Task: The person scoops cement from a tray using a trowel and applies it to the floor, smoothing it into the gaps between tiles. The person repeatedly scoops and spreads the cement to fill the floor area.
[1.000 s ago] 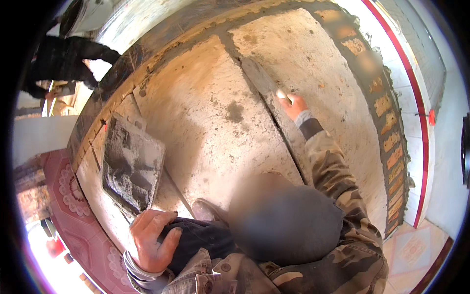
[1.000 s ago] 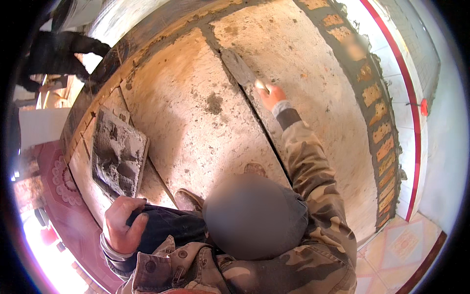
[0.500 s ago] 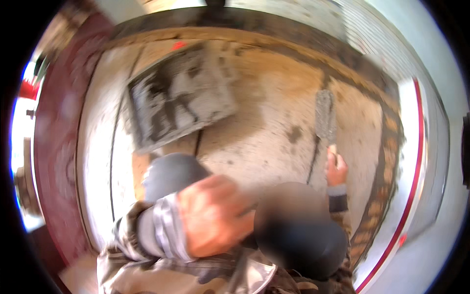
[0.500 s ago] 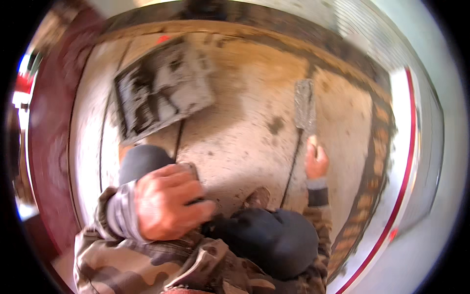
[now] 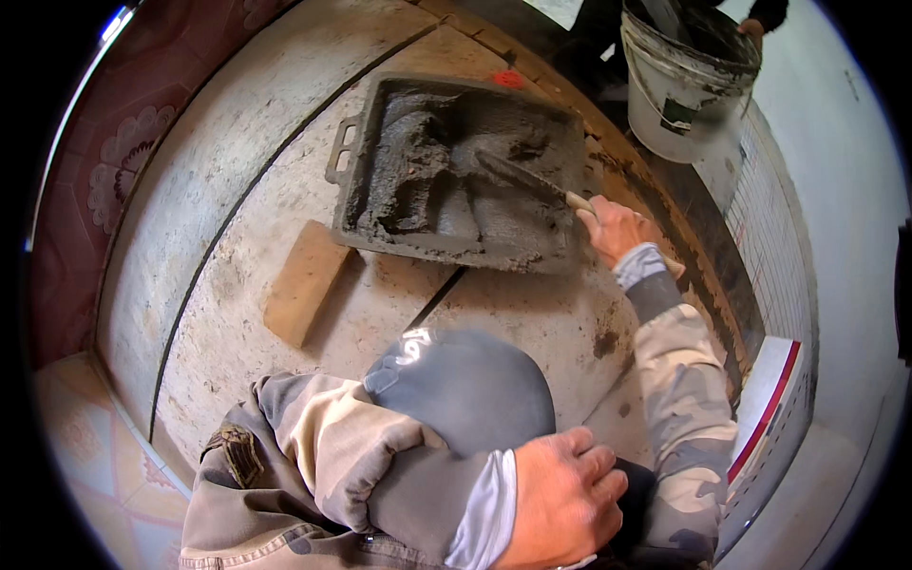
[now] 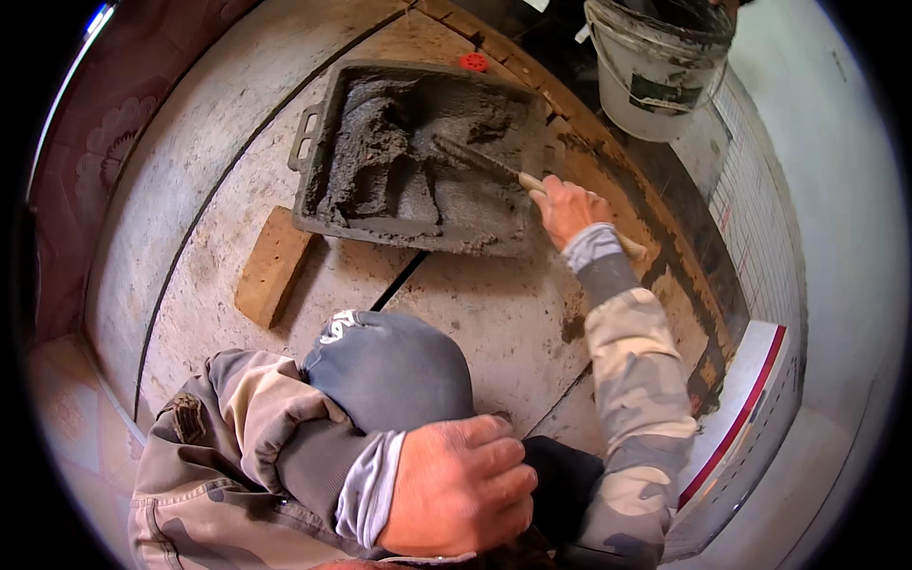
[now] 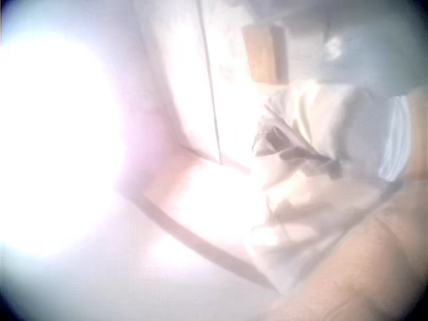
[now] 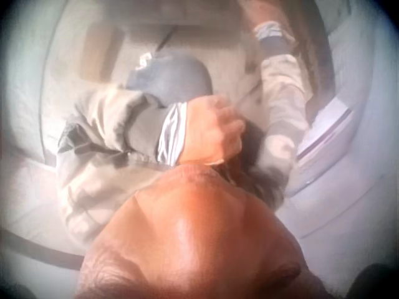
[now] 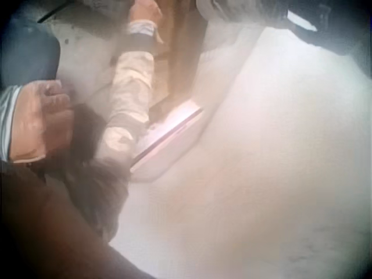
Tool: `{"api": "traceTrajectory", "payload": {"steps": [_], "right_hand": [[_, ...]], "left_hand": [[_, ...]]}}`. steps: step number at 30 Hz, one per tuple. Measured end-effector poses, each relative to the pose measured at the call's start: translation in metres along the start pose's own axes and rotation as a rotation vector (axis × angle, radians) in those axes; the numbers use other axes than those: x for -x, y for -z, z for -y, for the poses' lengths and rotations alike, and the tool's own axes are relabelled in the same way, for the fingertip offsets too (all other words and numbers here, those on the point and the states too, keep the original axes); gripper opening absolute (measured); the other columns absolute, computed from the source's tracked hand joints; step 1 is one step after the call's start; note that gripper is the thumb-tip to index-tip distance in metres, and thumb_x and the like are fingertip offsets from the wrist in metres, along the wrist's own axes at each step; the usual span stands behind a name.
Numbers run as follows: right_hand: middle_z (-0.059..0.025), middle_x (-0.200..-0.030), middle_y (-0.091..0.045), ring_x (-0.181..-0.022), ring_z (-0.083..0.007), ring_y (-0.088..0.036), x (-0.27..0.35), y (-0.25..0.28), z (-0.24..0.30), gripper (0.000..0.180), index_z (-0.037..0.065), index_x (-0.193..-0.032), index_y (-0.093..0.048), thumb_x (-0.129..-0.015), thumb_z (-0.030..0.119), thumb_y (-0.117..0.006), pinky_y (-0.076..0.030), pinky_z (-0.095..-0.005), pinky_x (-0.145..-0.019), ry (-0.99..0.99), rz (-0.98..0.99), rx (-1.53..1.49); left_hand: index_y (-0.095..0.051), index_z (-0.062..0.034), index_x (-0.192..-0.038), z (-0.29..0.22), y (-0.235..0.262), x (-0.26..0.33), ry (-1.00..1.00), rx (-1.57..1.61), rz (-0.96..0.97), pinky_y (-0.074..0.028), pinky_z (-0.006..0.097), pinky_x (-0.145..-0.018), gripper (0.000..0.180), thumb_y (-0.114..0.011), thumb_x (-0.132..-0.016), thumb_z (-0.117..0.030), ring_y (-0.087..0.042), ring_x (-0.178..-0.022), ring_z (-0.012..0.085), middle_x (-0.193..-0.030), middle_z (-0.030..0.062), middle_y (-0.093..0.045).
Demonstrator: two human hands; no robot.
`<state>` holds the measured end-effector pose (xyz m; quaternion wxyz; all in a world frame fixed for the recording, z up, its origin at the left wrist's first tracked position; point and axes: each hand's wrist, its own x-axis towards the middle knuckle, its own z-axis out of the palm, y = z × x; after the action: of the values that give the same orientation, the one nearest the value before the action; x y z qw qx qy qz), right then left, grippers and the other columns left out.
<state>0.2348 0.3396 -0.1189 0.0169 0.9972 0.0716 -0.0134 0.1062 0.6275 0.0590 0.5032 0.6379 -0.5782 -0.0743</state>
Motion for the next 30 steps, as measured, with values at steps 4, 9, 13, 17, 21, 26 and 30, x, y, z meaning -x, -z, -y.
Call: {"api": "traceTrajectory", "payload": {"steps": [4,9,13,17,21,26,30], "right_hand": [[-0.0168,-0.081,-0.070,-0.075,-0.0377,-0.071,-0.024,-0.058,0.018,0.026,0.008,-0.096,-0.061,-0.101,0.034,-0.062,-0.057,-0.0475,-0.065,0.086,-0.026,0.088],[-0.0115,-0.074,-0.069,-0.067,-0.0310,-0.072,0.001,-0.051,0.010,0.026,0.009,-0.092,-0.058,-0.098,0.033,-0.067,-0.059,-0.0422,-0.059,0.345,0.066,0.029],[-0.0119,-0.072,-0.068,-0.065,-0.0312,-0.070,0.010,-0.044,0.022,0.026,0.010,-0.090,-0.059,-0.098,0.032,-0.069,-0.055,-0.0434,-0.055,0.390,0.023,-0.179],[-0.0169,-0.075,-0.068,-0.069,-0.0390,-0.068,0.000,-0.056,0.053,0.029,0.008,-0.093,-0.061,-0.098,0.037,-0.067,-0.055,-0.0488,-0.061,0.352,0.120,-0.338],[-0.0224,-0.077,-0.067,-0.074,-0.0454,-0.065,-0.029,-0.048,0.092,0.037,0.005,-0.092,-0.065,-0.097,0.041,-0.067,-0.052,-0.0523,-0.066,0.273,0.267,-0.369],[-0.0206,-0.069,-0.063,-0.061,-0.0350,-0.058,-0.050,-0.025,0.050,0.045,0.001,-0.078,-0.067,-0.093,0.043,-0.074,-0.049,-0.0434,-0.062,0.197,0.397,-0.521],[-0.0102,-0.061,-0.054,-0.058,-0.0155,-0.050,-0.028,-0.005,0.019,0.044,0.000,-0.079,-0.069,-0.093,0.041,-0.076,-0.044,-0.0358,-0.057,0.061,0.463,-0.684]], "left_hand": [[-0.053,-0.0145,-0.055,0.003,0.001,0.009,0.018,-0.006,-0.300,-0.044,0.038,-0.055,0.018,-0.062,-0.058,-0.030,-0.056,-0.067,0.0221,-0.067,0.0024,-0.053],[-0.051,-0.0146,-0.054,0.013,0.020,0.016,0.083,0.045,-0.360,-0.043,0.039,-0.054,0.018,-0.062,-0.055,-0.029,-0.055,-0.064,0.0228,-0.064,0.0025,-0.051],[-0.051,-0.0143,-0.053,0.021,0.018,0.018,0.061,0.174,-0.408,-0.043,0.040,-0.056,0.019,-0.062,-0.056,-0.030,-0.054,-0.063,0.0236,-0.063,0.0032,-0.051],[-0.050,-0.0143,-0.053,0.024,0.014,0.017,0.016,0.260,-0.397,-0.043,0.040,-0.058,0.021,-0.062,-0.057,-0.032,-0.054,-0.062,0.0242,-0.063,0.0040,-0.051],[-0.051,-0.0146,-0.054,0.020,0.020,0.025,0.021,0.243,-0.396,-0.042,0.040,-0.059,0.022,-0.062,-0.059,-0.033,-0.053,-0.062,0.0241,-0.063,0.0041,-0.051],[-0.064,-0.0074,-0.070,0.010,0.029,0.031,0.081,0.132,-0.222,-0.049,0.038,-0.074,0.019,-0.066,-0.071,-0.026,-0.059,-0.079,0.0242,-0.076,0.0071,-0.056],[-0.066,-0.0078,-0.076,0.022,0.045,0.021,-0.013,0.207,-0.069,-0.049,0.039,-0.069,0.019,-0.069,-0.067,-0.025,-0.060,-0.074,0.0258,-0.078,0.0074,-0.059]]}}
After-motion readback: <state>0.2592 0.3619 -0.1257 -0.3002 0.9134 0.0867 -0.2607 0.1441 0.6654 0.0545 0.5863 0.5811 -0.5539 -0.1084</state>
